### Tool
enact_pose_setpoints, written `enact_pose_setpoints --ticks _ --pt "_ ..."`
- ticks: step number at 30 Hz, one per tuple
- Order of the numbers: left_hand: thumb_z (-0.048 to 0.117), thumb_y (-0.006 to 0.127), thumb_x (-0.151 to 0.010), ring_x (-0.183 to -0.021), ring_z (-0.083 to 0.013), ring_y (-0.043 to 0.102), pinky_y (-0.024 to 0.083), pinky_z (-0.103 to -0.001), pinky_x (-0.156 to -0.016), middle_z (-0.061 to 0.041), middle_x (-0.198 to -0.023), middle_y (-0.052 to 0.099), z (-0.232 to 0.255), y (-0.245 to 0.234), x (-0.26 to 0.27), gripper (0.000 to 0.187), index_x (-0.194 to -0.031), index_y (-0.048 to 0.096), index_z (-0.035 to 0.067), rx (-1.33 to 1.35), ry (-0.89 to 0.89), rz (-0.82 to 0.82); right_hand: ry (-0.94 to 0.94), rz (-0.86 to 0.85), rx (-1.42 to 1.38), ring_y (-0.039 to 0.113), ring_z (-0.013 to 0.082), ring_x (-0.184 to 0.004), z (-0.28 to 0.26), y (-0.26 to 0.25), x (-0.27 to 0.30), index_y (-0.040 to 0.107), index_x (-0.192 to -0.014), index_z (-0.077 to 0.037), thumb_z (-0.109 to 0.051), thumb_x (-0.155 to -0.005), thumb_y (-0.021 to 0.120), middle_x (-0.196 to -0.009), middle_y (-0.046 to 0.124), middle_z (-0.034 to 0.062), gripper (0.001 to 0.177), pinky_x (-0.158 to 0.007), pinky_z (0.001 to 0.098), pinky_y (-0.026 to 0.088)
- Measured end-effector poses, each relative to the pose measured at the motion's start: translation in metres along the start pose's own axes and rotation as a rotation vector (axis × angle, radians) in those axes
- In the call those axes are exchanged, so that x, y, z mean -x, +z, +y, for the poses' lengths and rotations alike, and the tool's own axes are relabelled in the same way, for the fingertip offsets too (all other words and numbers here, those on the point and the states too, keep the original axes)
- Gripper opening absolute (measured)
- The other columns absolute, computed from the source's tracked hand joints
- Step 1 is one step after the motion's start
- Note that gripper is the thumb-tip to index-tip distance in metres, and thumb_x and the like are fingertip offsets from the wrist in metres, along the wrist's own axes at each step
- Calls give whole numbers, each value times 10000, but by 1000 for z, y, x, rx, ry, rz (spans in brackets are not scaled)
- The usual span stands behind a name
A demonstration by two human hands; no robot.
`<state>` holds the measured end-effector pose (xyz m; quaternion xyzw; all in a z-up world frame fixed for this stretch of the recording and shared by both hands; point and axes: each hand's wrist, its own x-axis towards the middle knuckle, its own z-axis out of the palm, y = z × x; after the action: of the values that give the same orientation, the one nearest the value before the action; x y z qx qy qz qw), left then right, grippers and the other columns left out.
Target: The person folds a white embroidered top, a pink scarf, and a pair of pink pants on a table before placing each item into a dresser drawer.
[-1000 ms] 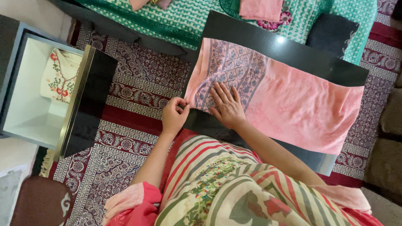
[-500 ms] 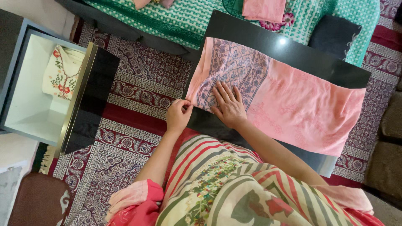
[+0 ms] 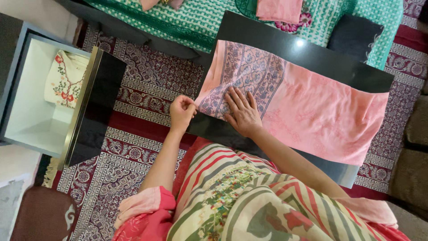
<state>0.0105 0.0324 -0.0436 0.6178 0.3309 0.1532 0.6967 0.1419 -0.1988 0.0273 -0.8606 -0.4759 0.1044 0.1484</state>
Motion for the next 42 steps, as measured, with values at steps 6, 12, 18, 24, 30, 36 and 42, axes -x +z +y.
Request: enact_pose_setpoints --ticks 6,12,18,24,30,36,42 --pt "45 667 -906 -750 -194 711 554 -323 -680 -97 -864 722 18 5 -23 51 -946 680 17 -482 336 60 4 4 2 193 271 -1573 2 1 -1 352 -1603 -103 -472 -998 507 -1694 256 115 724 -1257 528 91" --pt "204 722 -919 -844 -319 695 547 -428 -746 -135 -912 720 33 57 -94 153 -919 737 52 -718 483 32 18 -13 15 192 266 -1571 1 1 0 351 -1597 -111 -493 -1001 503 -1692 256 105 725 -1258 525 86" --pt "313 793 -820 -816 -292 714 555 -422 -717 -103 -864 724 38 94 -128 260 -903 733 74 -701 292 -68 22 3 -3 199 266 -1573 1 1 0 354 -1600 -119 -500 -1001 503 -1696 257 100 726 -1264 522 90" --pt "241 743 -846 -812 -302 726 559 -427 -707 -95 -849 739 40 102 -149 143 -859 741 99 -711 314 -31 24 -1 0 196 278 -1572 1 1 -1 355 -1597 -120 -494 -996 504 -1693 259 105 723 -1257 527 93" --pt "236 728 -884 -848 -320 718 551 -440 -715 -116 -896 744 42 100 -172 167 -879 722 70 -770 311 44 25 -1 -11 203 276 -1568 0 -1 -2 365 -1589 -118 -490 -993 515 -1689 267 104 719 -1256 532 102" --pt "315 790 -813 -811 -306 722 555 -421 -705 -125 -875 743 35 112 -178 246 -837 743 74 -755 277 -105 23 8 -28 219 271 -1568 0 -3 -2 376 -1584 -117 -478 -987 530 -1688 276 106 714 -1258 534 118" --pt "274 722 -888 -842 -307 734 557 -422 -732 -125 -865 750 39 110 -203 221 -866 718 53 -721 285 69 26 1 -15 216 264 -1565 1 -2 -2 372 -1582 -117 -476 -985 525 -1682 280 101 713 -1257 529 114"
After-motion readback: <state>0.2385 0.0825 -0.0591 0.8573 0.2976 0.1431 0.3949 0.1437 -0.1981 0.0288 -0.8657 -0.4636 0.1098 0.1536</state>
